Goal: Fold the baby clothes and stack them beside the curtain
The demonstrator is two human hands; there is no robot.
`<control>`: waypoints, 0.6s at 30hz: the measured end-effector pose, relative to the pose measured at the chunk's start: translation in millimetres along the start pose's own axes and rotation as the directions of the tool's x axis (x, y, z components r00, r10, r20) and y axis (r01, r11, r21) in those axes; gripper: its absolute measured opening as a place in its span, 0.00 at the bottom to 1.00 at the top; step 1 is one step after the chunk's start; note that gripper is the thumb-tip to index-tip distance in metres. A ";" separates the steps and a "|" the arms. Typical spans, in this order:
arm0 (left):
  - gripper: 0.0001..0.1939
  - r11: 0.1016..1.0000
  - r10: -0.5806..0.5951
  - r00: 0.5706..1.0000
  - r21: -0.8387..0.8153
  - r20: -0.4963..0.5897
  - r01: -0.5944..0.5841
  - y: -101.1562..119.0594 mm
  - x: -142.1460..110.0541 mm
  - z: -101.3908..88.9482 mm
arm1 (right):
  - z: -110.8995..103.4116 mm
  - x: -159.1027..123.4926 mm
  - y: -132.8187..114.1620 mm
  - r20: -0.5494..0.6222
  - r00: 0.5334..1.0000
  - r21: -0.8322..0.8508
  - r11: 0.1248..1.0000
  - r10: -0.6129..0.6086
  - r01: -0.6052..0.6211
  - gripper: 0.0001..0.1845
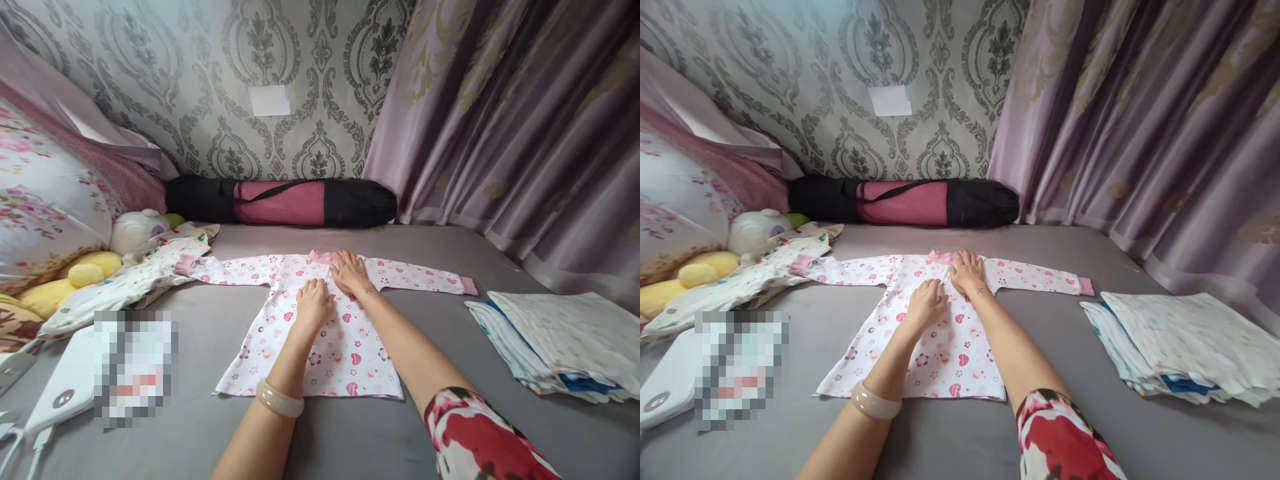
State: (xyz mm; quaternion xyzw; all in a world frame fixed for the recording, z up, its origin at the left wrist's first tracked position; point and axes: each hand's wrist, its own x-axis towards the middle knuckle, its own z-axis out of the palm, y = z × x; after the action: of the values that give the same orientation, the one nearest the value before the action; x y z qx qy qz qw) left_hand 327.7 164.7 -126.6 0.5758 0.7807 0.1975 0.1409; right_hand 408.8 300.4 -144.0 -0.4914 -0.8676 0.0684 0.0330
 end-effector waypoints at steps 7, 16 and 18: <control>0.14 0.984 -0.131 0.980 -0.141 -0.149 0.110 -13.1 12.0 -12.3 | -1.2 -4.9 -40.8 -0.083 0.959 -0.049 0.962 -0.272 0.268 0.32; 0.12 0.961 -0.200 0.953 -0.234 -0.229 0.146 -28.1 19.5 -6.8 | 17.8 21.7 -67.4 0.069 0.918 0.014 0.921 -0.390 0.390 0.31; 0.14 0.962 -0.205 0.957 -0.223 -0.207 0.157 -26.8 19.5 -6.2 | 17.2 25.8 -67.0 0.080 0.916 0.050 0.919 -0.394 0.391 0.31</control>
State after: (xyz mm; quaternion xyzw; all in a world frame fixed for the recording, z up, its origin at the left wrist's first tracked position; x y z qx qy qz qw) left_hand 296.4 175.5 -133.6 0.4574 0.8169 0.3277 0.1264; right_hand 336.6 287.1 -151.2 -0.3032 -0.9479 0.0964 0.0157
